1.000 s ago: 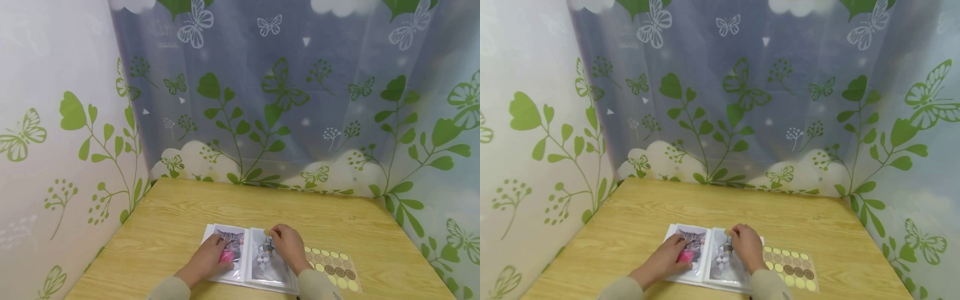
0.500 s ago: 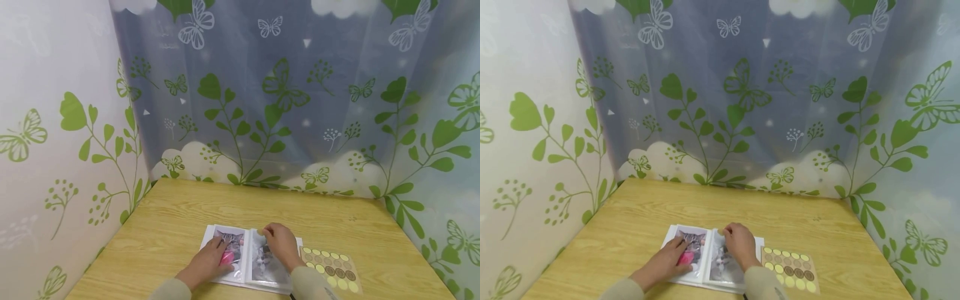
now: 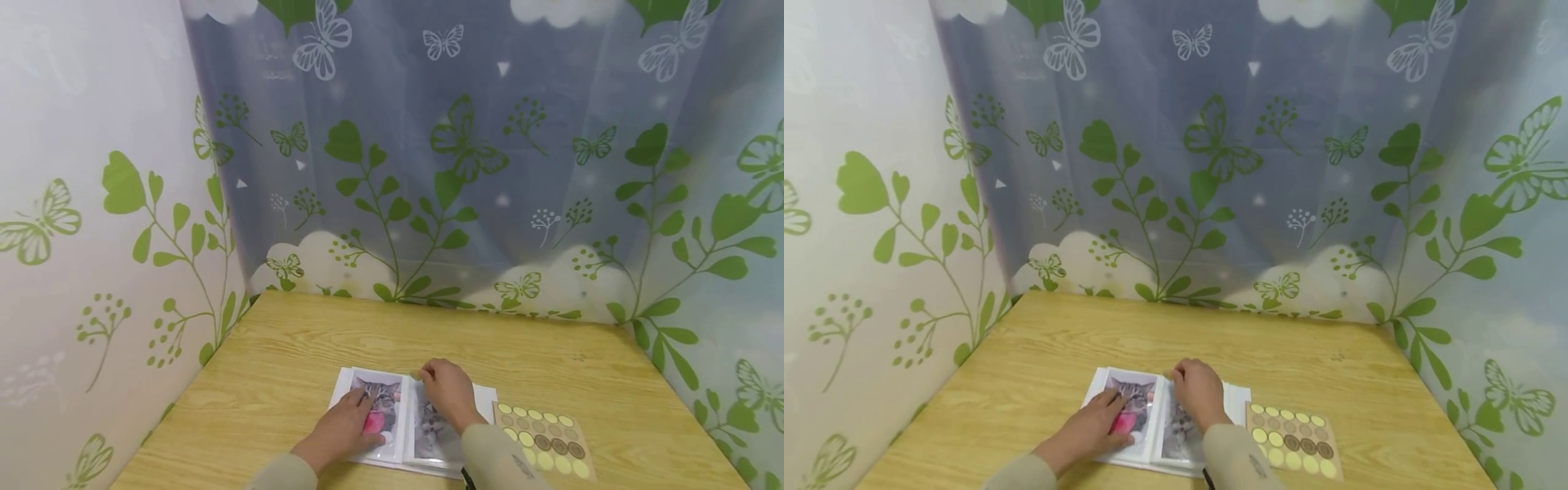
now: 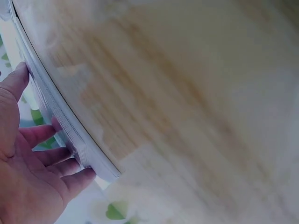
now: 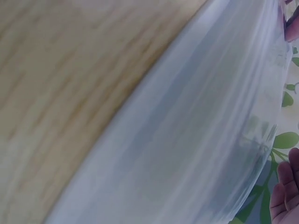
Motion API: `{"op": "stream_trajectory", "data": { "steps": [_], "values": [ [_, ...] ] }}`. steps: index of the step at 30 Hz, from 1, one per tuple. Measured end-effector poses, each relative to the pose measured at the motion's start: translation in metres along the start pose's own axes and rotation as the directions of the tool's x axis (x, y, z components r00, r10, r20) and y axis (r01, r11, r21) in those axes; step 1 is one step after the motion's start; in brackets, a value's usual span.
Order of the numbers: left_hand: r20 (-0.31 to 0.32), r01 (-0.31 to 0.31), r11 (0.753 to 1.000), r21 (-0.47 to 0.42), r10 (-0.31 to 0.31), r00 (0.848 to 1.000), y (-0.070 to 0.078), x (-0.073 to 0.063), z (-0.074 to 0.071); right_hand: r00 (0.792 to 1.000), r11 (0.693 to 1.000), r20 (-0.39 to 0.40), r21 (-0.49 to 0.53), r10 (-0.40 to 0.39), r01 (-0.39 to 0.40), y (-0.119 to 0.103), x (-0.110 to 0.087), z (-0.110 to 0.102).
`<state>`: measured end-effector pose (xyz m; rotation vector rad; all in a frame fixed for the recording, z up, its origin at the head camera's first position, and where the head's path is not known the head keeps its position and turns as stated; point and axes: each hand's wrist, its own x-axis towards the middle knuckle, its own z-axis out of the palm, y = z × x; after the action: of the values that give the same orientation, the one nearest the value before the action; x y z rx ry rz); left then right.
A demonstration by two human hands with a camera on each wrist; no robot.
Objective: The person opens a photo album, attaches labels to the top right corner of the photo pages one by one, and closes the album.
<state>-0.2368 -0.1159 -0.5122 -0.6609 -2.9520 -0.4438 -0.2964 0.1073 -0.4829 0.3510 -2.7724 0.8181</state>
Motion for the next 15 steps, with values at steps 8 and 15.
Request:
{"op": "stream_trajectory", "data": {
  "steps": [8, 15],
  "values": [
    [-0.007, -0.021, 0.999, 0.033, 0.022, 1.000, 0.004, -0.001, -0.005, 1.000, 1.000, 0.028, -0.011, 0.008, -0.008, 0.000, 0.010, 0.009],
    [0.010, -0.010, 1.000, 0.002, 0.010, 1.000, 0.006, -0.001, -0.007, 0.999, 0.996, -0.006, -0.078, -0.049, 0.048, -0.004, 0.017, 0.017]
  ]
}}
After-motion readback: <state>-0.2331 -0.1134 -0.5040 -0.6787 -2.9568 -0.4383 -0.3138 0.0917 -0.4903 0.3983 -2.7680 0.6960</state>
